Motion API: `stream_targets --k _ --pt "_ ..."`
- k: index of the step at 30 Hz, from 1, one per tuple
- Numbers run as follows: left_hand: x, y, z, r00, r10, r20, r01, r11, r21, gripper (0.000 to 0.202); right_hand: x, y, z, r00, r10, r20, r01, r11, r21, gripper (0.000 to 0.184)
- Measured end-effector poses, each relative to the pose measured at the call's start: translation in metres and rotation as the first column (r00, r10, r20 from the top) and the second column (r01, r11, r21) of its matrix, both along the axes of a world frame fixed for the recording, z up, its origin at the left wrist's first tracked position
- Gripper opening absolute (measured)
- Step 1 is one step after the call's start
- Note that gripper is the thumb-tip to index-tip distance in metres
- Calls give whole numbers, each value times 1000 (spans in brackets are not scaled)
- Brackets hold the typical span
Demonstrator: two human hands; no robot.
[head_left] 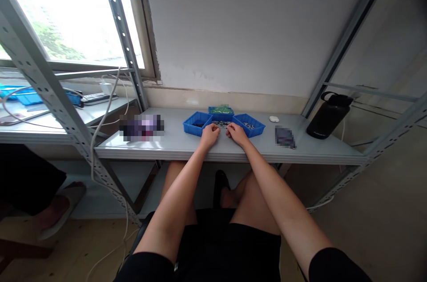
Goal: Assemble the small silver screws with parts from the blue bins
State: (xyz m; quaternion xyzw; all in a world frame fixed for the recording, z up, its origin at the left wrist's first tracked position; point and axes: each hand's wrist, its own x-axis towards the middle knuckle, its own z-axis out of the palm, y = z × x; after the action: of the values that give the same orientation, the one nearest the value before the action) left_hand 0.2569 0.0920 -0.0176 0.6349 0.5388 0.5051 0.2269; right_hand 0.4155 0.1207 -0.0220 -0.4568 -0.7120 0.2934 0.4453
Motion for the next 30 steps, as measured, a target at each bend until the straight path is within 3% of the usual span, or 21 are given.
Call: stream_targets --k 5,11,18,24,30 --pt "0 0 1 1000 1 20 0 1000 -13 11 0 -2 1 1000 19 -23 -19 1000 -4 18" --pt "2 -2 5 989 -44 139 43 999 8 20 1 -1 -1 987 154 53 -157 986 54 22" --pt "2 -9 11 990 -139 20 138 989 52 30 3 1 -3 966 215 141 -229 970 87 30" --pt "1 -6 7 992 -120 -27 122 990 77 16 3 4 -5 961 226 159 -245 964 109 30" --pt "1 -3 1 997 -69 30 69 997 30 14 1 2 -3 983 166 81 -172 982 75 29"
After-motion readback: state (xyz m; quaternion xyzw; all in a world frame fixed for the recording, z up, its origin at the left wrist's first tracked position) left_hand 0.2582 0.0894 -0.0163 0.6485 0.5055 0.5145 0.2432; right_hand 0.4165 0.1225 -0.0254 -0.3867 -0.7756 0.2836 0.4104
